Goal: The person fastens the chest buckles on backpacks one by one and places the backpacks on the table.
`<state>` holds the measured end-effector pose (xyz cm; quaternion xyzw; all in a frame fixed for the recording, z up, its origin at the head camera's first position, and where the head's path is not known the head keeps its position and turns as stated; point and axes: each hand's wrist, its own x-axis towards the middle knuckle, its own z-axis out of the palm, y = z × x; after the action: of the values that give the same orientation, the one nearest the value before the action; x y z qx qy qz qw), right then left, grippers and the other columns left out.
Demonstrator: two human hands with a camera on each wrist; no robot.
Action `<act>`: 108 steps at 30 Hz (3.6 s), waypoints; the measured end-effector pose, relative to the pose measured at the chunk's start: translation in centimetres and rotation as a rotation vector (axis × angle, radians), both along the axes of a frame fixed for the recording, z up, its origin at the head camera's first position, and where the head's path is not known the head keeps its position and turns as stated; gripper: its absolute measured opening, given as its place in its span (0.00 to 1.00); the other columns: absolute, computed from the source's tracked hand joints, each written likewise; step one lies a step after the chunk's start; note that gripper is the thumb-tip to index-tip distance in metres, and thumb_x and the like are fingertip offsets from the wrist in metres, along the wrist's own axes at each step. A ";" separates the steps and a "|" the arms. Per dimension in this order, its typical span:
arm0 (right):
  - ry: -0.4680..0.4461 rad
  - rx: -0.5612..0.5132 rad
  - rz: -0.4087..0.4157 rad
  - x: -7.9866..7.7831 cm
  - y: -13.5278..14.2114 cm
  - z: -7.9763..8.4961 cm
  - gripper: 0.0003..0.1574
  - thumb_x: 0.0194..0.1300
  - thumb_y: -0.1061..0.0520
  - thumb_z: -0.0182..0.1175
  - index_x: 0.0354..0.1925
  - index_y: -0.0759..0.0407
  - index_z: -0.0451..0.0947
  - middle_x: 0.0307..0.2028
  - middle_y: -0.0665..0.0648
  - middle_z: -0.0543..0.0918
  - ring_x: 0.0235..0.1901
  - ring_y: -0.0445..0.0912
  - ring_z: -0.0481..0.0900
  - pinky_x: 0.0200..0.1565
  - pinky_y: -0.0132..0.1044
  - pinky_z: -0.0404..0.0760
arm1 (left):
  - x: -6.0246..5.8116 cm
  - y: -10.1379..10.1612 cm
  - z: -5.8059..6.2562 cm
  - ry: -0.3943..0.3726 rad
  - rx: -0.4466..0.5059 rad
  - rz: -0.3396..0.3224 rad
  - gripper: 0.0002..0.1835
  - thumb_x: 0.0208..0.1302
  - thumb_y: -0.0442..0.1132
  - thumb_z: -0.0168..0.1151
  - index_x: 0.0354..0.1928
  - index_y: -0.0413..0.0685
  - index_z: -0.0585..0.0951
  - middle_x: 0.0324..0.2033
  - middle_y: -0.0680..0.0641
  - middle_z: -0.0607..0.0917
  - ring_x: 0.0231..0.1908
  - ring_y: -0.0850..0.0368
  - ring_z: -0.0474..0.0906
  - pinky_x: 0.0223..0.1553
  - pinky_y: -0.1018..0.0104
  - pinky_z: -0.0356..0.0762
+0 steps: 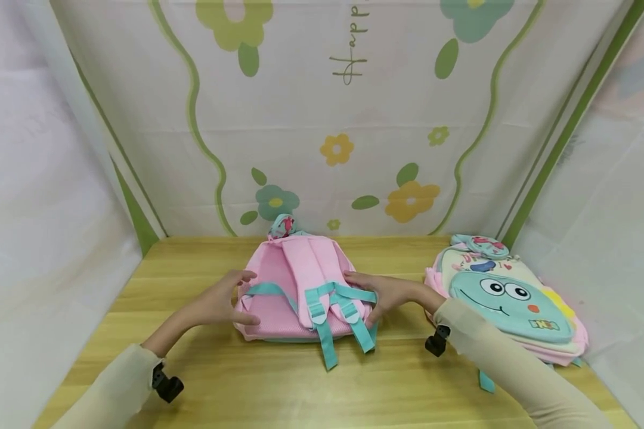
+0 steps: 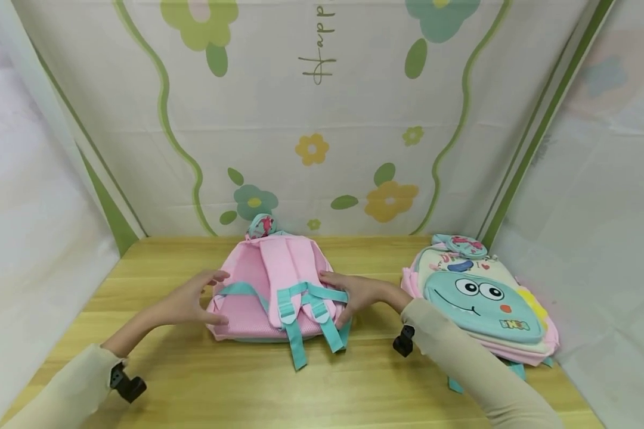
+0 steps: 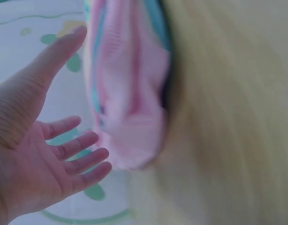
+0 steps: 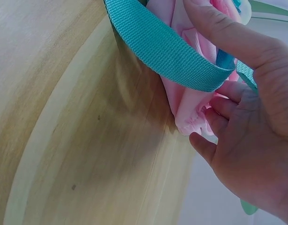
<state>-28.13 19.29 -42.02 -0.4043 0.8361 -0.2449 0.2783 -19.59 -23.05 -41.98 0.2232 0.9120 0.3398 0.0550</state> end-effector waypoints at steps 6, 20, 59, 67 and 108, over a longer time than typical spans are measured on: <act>-0.013 0.001 0.000 0.2 -0.1 0.0 0.79 0.50 0.45 0.81 0.81 0.62 0.40 0.82 0.63 0.45 0.80 0.62 0.43 0.76 0.64 0.51 | -1.4 2.2 2.1 0.092 0.061 -0.011 0.49 0.52 0.54 0.80 0.70 0.37 0.69 0.65 0.32 0.74 0.63 0.31 0.72 0.61 0.34 0.74; 0.004 -0.003 -0.012 0.2 0.2 0.1 0.79 0.49 0.45 0.82 0.82 0.61 0.41 0.82 0.62 0.45 0.80 0.63 0.43 0.76 0.64 0.51 | -3.4 8.9 4.6 0.181 0.141 -0.114 0.35 0.57 0.44 0.77 0.64 0.38 0.75 0.58 0.36 0.81 0.61 0.38 0.77 0.62 0.40 0.76; 0.099 -0.015 -0.009 1.0 0.4 -0.2 0.73 0.51 0.45 0.80 0.80 0.64 0.47 0.80 0.63 0.52 0.79 0.62 0.51 0.75 0.62 0.58 | -4.2 16.0 1.4 0.361 -0.211 -0.160 0.17 0.59 0.42 0.74 0.49 0.48 0.87 0.48 0.47 0.86 0.48 0.49 0.81 0.47 0.54 0.82; 0.113 -0.025 0.003 0.8 0.5 -0.4 0.73 0.51 0.45 0.80 0.80 0.64 0.47 0.80 0.64 0.52 0.78 0.63 0.51 0.74 0.62 0.58 | -4.4 16.7 1.3 0.391 -0.271 -0.175 0.15 0.58 0.42 0.74 0.48 0.51 0.88 0.45 0.49 0.86 0.45 0.51 0.79 0.46 0.55 0.81; 0.082 -0.045 -0.003 0.9 0.3 -0.2 0.73 0.51 0.48 0.80 0.80 0.65 0.47 0.80 0.66 0.51 0.78 0.64 0.50 0.75 0.63 0.56 | -2.5 14.8 2.0 0.406 0.042 -0.001 0.07 0.51 0.36 0.75 0.34 0.45 0.88 0.29 0.50 0.85 0.32 0.59 0.78 0.34 0.70 0.77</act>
<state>-27.20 19.63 -42.17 -0.4188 0.8419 -0.2472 0.2340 -22.13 -8.23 -39.95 0.2885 0.8969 0.3069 -0.1346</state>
